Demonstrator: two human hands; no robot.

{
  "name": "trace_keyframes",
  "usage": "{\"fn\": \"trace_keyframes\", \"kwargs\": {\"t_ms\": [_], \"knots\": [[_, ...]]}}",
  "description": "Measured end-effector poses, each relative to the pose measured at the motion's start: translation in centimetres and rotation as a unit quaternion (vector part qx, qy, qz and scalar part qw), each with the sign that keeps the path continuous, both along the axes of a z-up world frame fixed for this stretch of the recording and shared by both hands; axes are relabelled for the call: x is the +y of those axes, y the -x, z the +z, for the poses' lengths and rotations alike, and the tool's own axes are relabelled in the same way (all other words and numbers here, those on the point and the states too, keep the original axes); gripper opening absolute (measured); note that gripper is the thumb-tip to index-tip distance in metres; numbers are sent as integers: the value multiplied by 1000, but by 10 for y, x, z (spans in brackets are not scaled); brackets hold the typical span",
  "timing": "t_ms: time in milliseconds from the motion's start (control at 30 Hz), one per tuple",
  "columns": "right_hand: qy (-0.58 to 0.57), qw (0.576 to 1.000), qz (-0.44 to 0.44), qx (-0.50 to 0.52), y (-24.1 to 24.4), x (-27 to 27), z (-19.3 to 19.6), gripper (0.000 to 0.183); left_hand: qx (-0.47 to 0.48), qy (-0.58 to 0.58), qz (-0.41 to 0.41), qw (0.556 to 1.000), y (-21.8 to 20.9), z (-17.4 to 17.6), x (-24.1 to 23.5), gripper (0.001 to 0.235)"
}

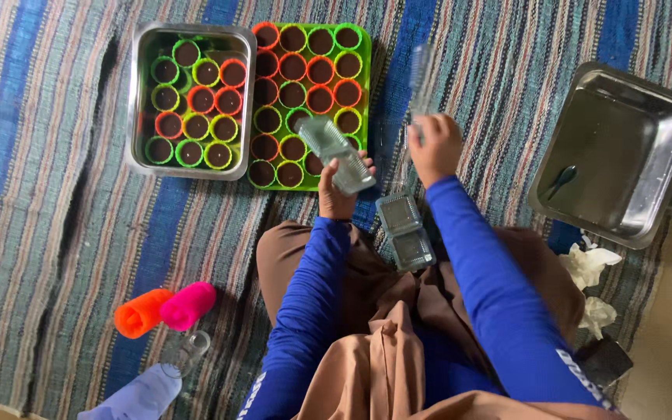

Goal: The person sits on a rug and assembles clear plastic tray components by snapping them together. They wipe the assembled trays with a white cloth and place them on the floor. The person handles multiple trays and wipes them repeatedly.

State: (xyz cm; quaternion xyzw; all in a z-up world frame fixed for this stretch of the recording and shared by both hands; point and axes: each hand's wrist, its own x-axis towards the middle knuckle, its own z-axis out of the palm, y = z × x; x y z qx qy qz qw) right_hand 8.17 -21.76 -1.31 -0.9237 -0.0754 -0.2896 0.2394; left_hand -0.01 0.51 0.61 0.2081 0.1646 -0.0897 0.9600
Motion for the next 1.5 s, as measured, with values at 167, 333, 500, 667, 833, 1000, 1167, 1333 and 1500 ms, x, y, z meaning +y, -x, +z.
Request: {"fn": "trace_keyframes", "kwargs": {"t_ms": [167,333,500,667,833,1000,1167,1333,1500], "knots": [[146,920,131,339,-18,18,-84,45,3,7,-11,1000,0,-3,-2,71],[157,933,137,294,-3,17,-104,42,-3,16,-4,1000,-4,-3,-4,71],[150,936,147,284,-10,15,-128,42,-17,1,-36,999,-3,-8,-5,77],[148,943,160,252,-20,25,-132,34,-11,13,-19,1000,-4,-12,-6,74],[117,942,161,269,-16,22,-125,40,-19,12,-9,1000,-2,-8,-9,73],[-11,956,165,243,8,11,-58,39,-35,6,-48,998,-6,-18,-8,77],[-290,931,81,208,87,11,30,11,-65,21,-57,996,1,-15,-18,73],[-404,865,56,294,114,19,29,19,-59,-6,-37,998,15,-3,-30,60],[-436,828,95,341,118,32,42,28,-59,-76,-53,994,22,20,-30,67]]}}
